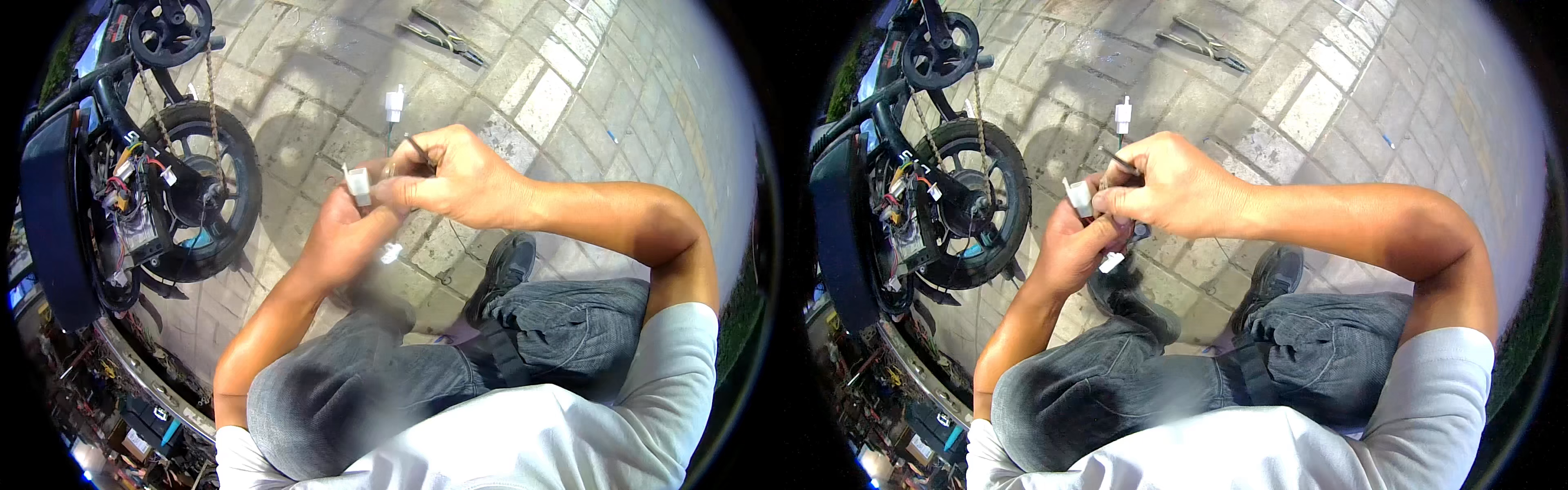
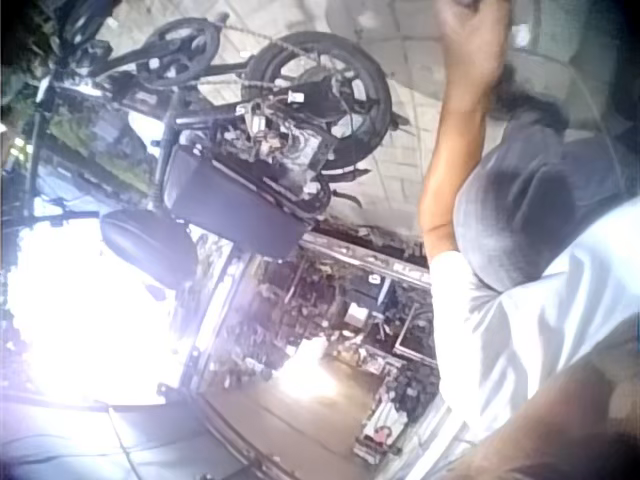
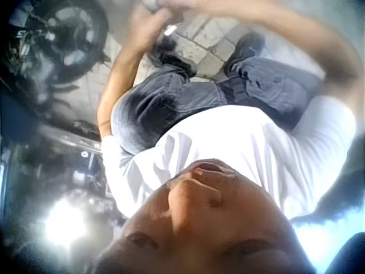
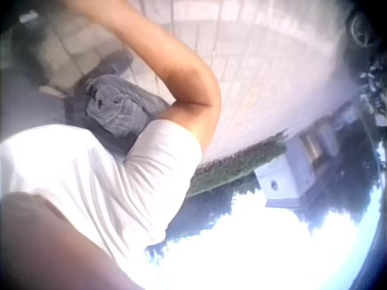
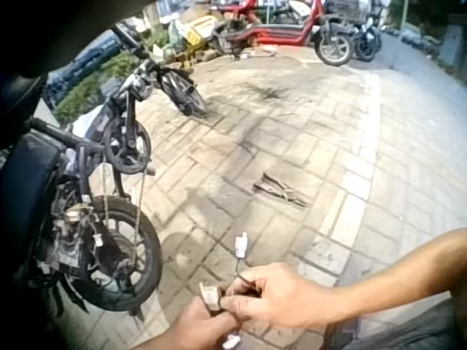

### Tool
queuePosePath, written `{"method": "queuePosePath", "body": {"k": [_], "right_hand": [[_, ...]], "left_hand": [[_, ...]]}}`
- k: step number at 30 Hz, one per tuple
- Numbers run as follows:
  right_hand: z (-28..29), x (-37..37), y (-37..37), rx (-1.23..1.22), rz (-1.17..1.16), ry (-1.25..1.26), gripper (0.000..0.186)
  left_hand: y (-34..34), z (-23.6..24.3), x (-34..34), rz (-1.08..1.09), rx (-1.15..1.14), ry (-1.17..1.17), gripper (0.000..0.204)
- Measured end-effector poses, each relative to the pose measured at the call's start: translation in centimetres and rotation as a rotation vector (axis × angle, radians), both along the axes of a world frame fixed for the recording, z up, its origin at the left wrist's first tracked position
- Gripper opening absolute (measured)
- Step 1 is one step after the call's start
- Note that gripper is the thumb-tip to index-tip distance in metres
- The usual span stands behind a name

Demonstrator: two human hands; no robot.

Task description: The person sits on the ground and repairs wiring on an electric scooter. They use pliers to strip wire insulation and a soldering iron to join wires together, working on a small white connector and a black control box.

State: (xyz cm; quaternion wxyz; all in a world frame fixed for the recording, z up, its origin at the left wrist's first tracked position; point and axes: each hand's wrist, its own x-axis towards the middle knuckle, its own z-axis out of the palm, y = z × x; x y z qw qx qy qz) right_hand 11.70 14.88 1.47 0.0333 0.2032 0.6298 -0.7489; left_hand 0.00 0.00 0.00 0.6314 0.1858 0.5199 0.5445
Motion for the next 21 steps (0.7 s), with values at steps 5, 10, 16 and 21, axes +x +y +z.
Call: {"method": "queuePosePath", "body": {"k": [5,10,16,21], "right_hand": [[0.4,0.9,0.6,-0.082,-0.072,-0.021,0.021],[0.2,0.9,0.6,-0.181,-0.116,0.026,0.018],[0.3,1.2,0.9,-0.014,-0.112,0.065,0.016],[1.3,1.7,1.5,0.027,-0.074,0.049,0.016]], "left_hand": [[0.1,0.1,0.6,0.070,0.000,-0.043,0.028],[0.4,0.7,0.0,0.070,-0.054,-0.050,0.022],[0.3,1.2,0.0,0.100,-0.065,-0.032,0.021],[0.4,2.1,-0.7,0.115,-0.018,-0.091,0.036]]}}
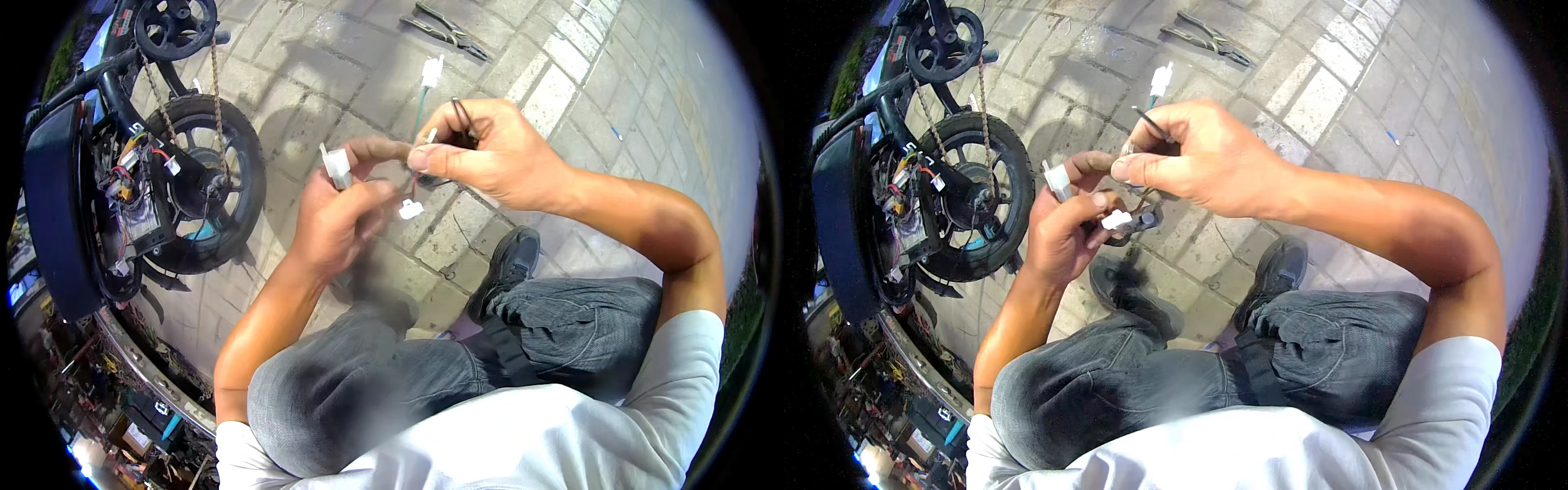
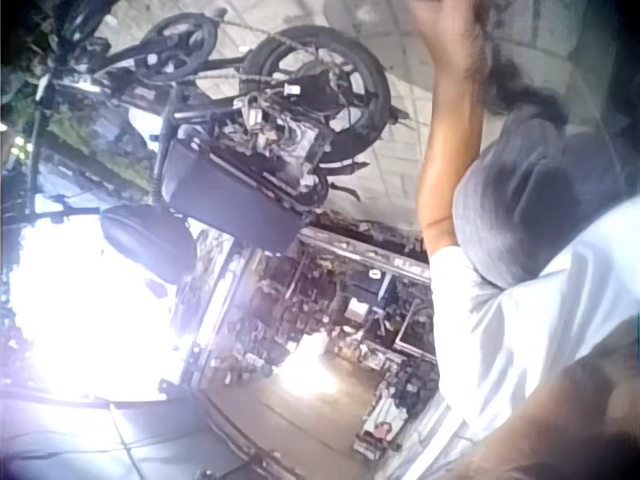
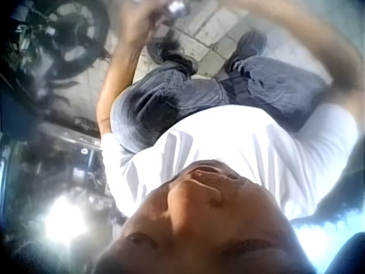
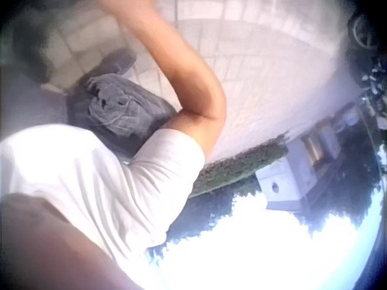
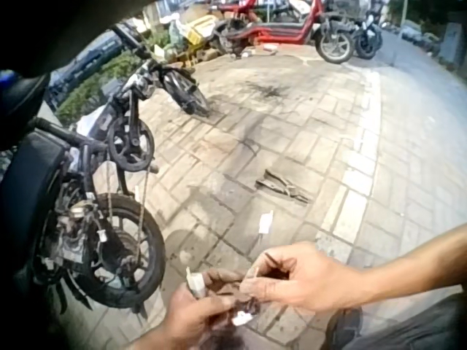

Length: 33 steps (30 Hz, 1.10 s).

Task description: The person sits on the ground and repairs wiring on an electric scooter. They use pliers to strip wire insulation and a soldering iron to join wires together, working on a small white connector and a black control box.

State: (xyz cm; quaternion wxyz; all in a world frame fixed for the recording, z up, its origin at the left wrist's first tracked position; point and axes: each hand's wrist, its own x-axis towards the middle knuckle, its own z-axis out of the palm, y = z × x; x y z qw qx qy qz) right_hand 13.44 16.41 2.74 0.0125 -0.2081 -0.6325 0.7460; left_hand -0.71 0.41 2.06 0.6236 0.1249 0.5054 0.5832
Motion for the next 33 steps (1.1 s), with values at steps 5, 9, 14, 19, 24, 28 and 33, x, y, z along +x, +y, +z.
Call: {"method": "queuePosePath", "body": {"k": [5,9,14,19,24,28,33], "right_hand": [[0.5,0.5,0.4,0.018,-0.012,0.063,0.016],[0.3,0.8,0.8,0.034,-0.051,0.025,0.017],[0.3,1.4,1.1,0.067,-0.026,0.008,0.015],[0.5,1.5,1.2,0.064,-0.023,-0.008,0.016],[0.3,1.5,1.5,0.009,-0.026,-0.027,0.015],[0.2,1.4,1.4,0.024,-0.009,-0.044,0.013],[0.0,1.2,1.4,-0.009,-0.003,-0.044,0.012]], "left_hand": [[-0.4,-2.0,-1.1,0.133,0.130,-0.516,0.050],[-0.3,-2.1,-1.4,0.127,0.169,-0.535,0.051],[-0.1,-2.5,-1.3,0.125,0.139,-0.532,0.041],[0.1,-3.3,-1.3,0.161,0.103,-0.514,0.040],[0.1,-3.5,-1.2,0.163,0.076,-0.527,0.039],[0.1,-3.5,-1.2,0.172,0.063,-0.515,0.036],[0.0,-3.5,-1.3,0.184,0.066,-0.535,0.036]]}}
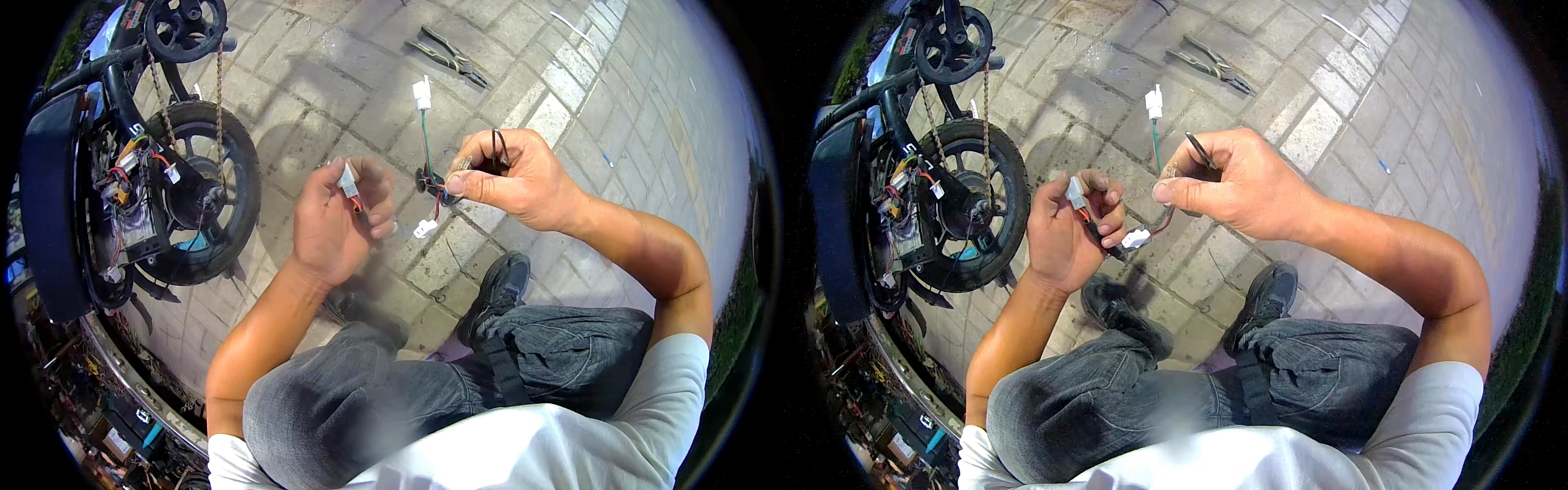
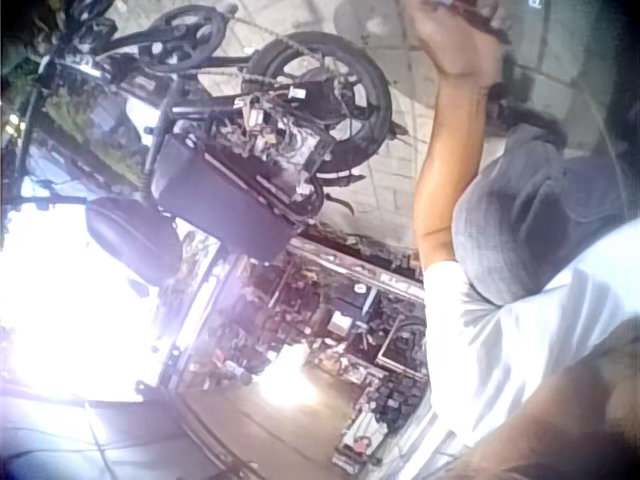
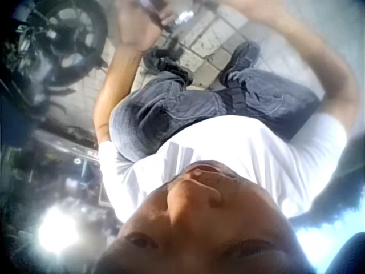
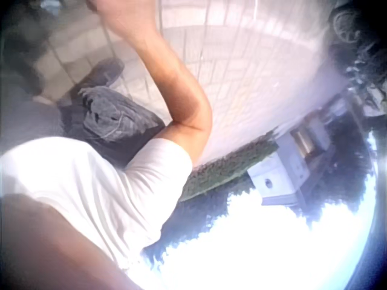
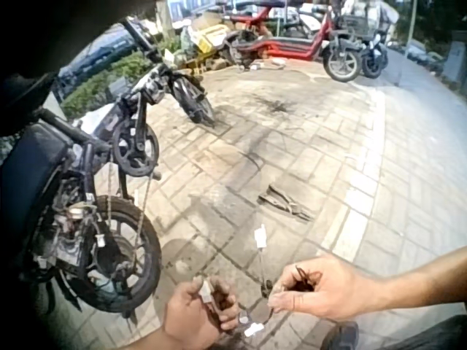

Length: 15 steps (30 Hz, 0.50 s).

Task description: The person sits on the ground and repairs wiring on an electric scooter. They use pliers to strip wire insulation and a soldering iron to join wires together, working on a small white connector and a black control box.

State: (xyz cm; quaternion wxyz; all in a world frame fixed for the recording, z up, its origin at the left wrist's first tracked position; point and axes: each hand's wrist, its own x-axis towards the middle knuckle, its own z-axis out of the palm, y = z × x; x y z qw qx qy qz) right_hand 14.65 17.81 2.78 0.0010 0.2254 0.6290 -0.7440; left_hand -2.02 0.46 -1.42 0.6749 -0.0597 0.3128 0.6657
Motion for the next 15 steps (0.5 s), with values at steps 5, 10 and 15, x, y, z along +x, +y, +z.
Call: {"method": "queuePosePath", "body": {"k": [5,10,15], "right_hand": [[-0.02,-0.23,-0.08,-0.004,0.014,0.013,0.013],[-0.09,-0.32,-0.16,0.024,0.021,0.030,0.013],[-0.54,-0.37,-0.02,-0.013,0.027,0.018,0.013]], "left_hand": [[-0.19,-0.06,-0.23,0.022,-0.020,0.005,0.037],[-0.05,-0.38,-0.30,0.020,-0.026,-0.027,0.038],[0.06,-0.65,-0.38,0.010,-0.010,-0.019,0.038]]}}
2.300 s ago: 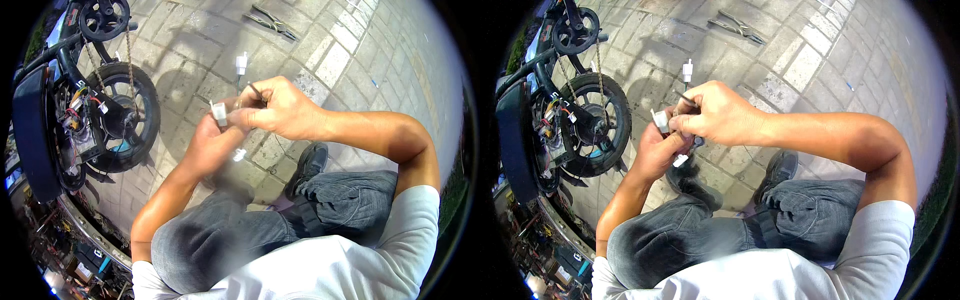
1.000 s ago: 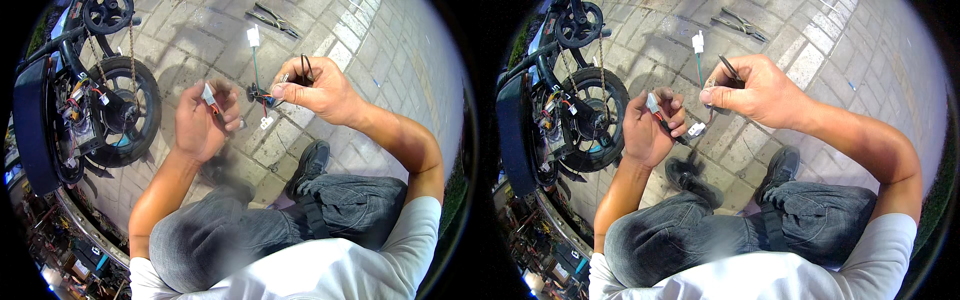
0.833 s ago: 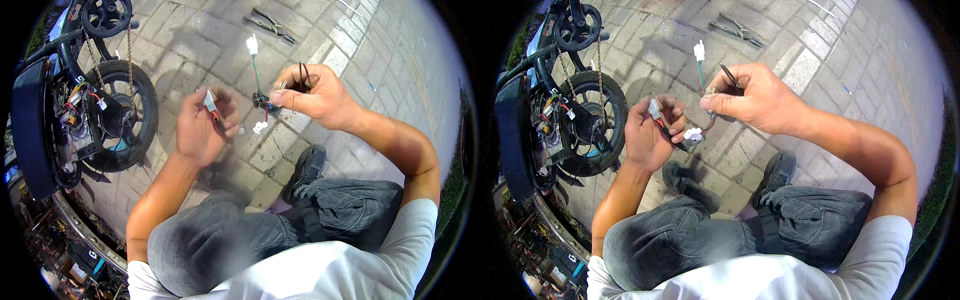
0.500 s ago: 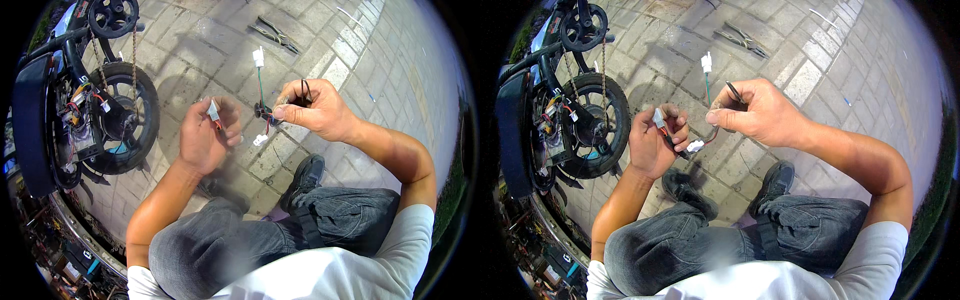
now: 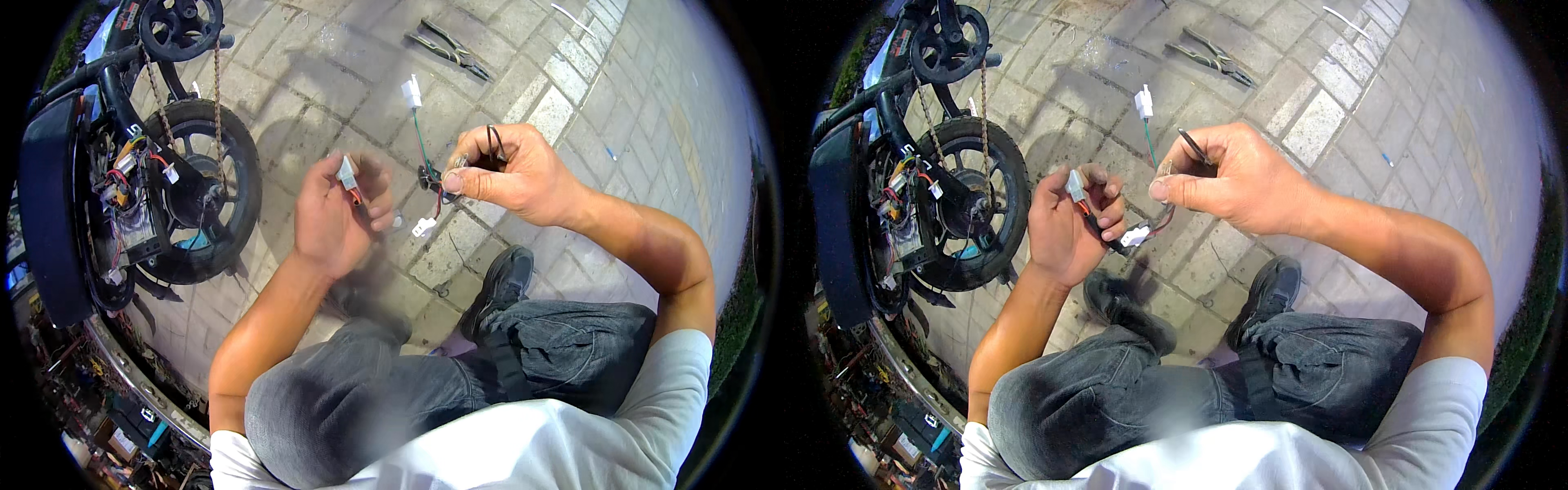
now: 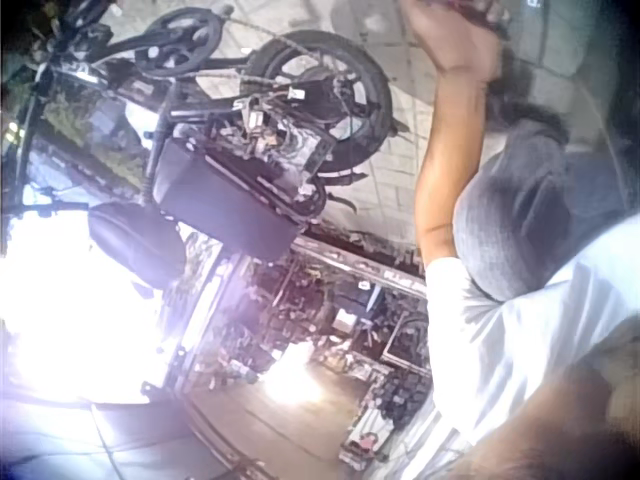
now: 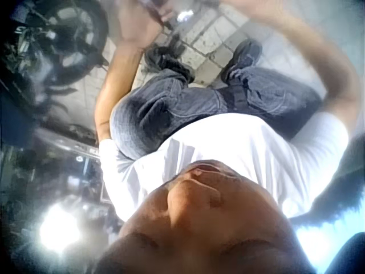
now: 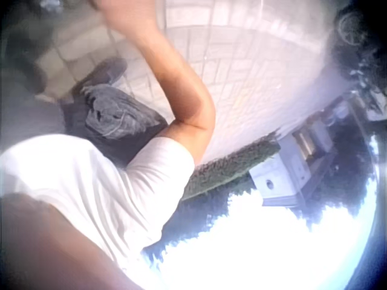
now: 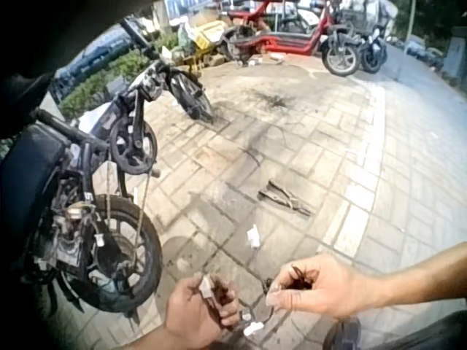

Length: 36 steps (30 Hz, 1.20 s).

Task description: The person sits on the ground and repairs wiring on an electric scooter. They use pliers to strip wire insulation and a soldering iron to join wires together, working on a small white connector and a black control box.

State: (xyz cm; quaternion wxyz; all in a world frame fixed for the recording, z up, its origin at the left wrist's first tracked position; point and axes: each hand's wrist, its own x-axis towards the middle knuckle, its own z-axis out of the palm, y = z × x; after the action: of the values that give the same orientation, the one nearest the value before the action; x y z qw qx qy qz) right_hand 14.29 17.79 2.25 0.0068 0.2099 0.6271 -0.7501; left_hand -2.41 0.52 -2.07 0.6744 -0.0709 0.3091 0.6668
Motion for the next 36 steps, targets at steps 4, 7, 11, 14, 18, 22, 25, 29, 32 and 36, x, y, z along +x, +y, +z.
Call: {"method": "queuePosePath", "body": {"k": [4,7,11,14,18,22,25,29,32,36], "right_hand": [[-0.1,0.1,0.2,0.023,0.005,-0.034,0.013],[-0.2,-0.1,0.2,0.031,0.018,-0.023,0.013],[-0.3,-0.3,0.1,0.021,0.030,-0.028,0.013],[-0.6,-0.6,0.0,0.013,0.032,-0.016,0.014],[-0.4,-0.8,0.0,0.037,0.052,-0.029,0.014],[-0.5,-0.9,-0.1,0.018,0.050,-0.027,0.014],[-0.6,-0.9,0.0,0.038,0.061,-0.035,0.014],[-0.4,-1.0,-0.2,0.019,0.066,-0.032,0.014],[-0.4,-1.0,-0.2,0.029,0.075,-0.041,0.013],[-0.5,-1.1,-0.3,0.033,0.078,-0.037,0.013]], "left_hand": [[0.1,-0.1,0.1,0.008,-0.019,-0.008,0.038],[0.1,0.0,0.1,0.009,-0.020,-0.023,0.038],[-0.2,0.3,-0.1,0.000,-0.006,-0.005,0.040],[-0.2,0.2,-0.1,0.003,0.000,-0.016,0.039],[-0.3,0.0,-0.1,0.012,0.009,-0.025,0.039],[-0.3,0.0,0.0,0.011,0.004,-0.004,0.039],[-0.1,0.2,0.2,0.018,-0.021,0.022,0.040],[-0.1,0.2,0.2,0.017,-0.007,0.019,0.040],[-0.1,0.2,0.2,0.009,0.012,-0.002,0.040],[-0.2,0.2,0.1,0.007,0.013,0.005,0.041]]}}
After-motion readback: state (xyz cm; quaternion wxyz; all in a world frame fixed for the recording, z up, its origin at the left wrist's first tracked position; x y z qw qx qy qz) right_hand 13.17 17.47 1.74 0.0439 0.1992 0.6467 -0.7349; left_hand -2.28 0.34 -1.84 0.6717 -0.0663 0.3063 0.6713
